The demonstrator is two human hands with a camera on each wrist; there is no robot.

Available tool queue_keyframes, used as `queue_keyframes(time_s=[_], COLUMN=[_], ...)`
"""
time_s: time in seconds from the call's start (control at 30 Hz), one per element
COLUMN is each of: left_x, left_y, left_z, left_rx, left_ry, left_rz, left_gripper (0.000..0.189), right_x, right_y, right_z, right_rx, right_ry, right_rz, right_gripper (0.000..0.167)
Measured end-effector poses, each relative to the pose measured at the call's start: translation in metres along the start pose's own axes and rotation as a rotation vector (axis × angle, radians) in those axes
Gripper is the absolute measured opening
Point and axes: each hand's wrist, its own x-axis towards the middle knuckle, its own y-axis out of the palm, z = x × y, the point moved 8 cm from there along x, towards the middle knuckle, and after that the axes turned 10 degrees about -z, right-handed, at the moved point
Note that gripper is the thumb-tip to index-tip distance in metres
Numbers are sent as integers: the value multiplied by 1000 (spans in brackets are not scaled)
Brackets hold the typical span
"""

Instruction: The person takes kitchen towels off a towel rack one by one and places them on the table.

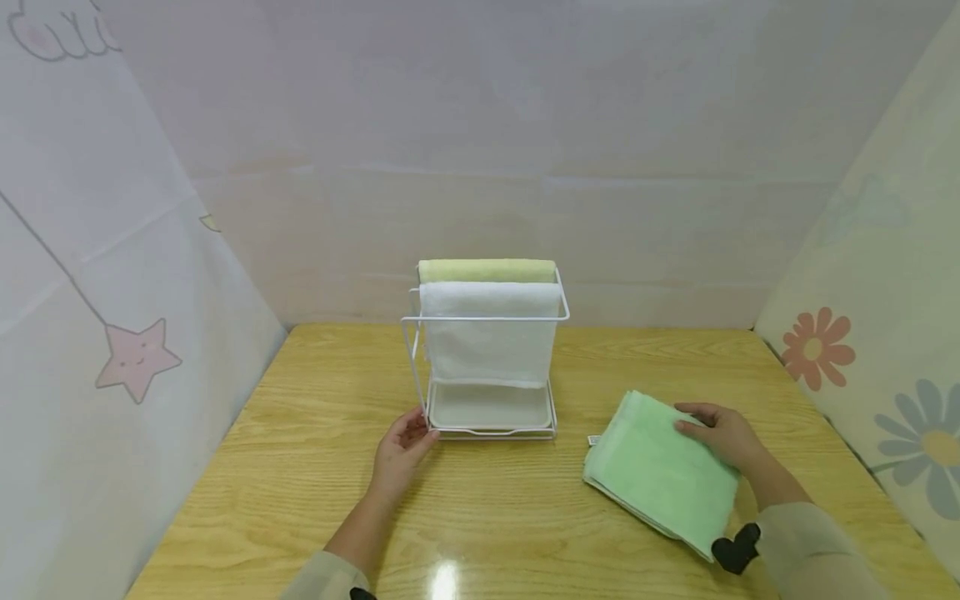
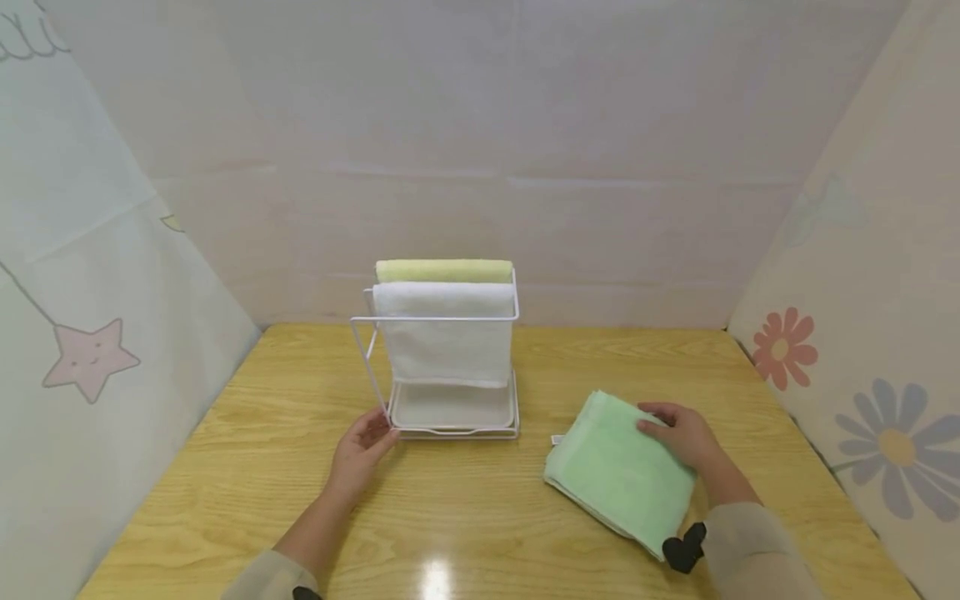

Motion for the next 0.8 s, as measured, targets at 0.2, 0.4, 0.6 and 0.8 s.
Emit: queue_keyframes(time_s=[0.2,0.4,0.6,0.8], left_x=[0,1,1,3], left_y=[-1,0,1,0], left_z=[-1,-1,0,2], left_rx=[18,27,24,15], left_ry=[26,34,13,17], left_rz=[-15,-23,-16,-26], left_gripper=[48,47,48,48], right_x=[5,9,-4,-29], right_y=[5,8,5,3], right_z=[-8,-17,-5,32], right_rx=[-42,-64,-75,-201], right_ry=[-53,-33,14,-29], right_rz=[-23,-22,-15,-153], right_gripper=[48,50,66,51])
